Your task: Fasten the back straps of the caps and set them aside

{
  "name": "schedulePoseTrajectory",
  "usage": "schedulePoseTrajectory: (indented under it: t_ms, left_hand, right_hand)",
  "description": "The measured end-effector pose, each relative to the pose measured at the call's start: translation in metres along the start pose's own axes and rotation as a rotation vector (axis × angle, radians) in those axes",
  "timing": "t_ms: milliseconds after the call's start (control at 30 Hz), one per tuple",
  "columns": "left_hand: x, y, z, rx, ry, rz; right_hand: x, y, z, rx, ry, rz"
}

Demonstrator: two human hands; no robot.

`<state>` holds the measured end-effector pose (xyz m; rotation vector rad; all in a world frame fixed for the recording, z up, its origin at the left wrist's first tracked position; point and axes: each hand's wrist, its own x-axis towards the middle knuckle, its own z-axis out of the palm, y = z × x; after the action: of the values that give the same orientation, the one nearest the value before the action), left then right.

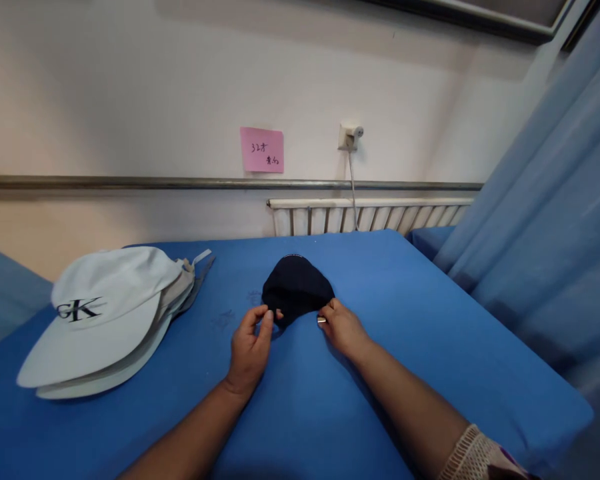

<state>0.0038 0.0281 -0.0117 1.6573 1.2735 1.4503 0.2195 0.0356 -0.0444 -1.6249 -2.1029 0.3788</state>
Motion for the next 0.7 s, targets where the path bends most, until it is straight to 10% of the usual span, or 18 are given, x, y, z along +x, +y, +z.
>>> schedulePoseTrajectory:
  t_ms: [267, 700]
  left_hand:
    - [-0.001, 0.005, -0.008, -0.027, 0.068, 0.019]
    - [-0.012, -0.001, 0.011, 0.145, -0.452, -0.073]
  right_hand:
    - [-0.009, 0.013, -0.009, 0.328, -0.047, 0.009]
    - [-0.012, 0.012, -0.013, 0.279, -0.002, 0.01]
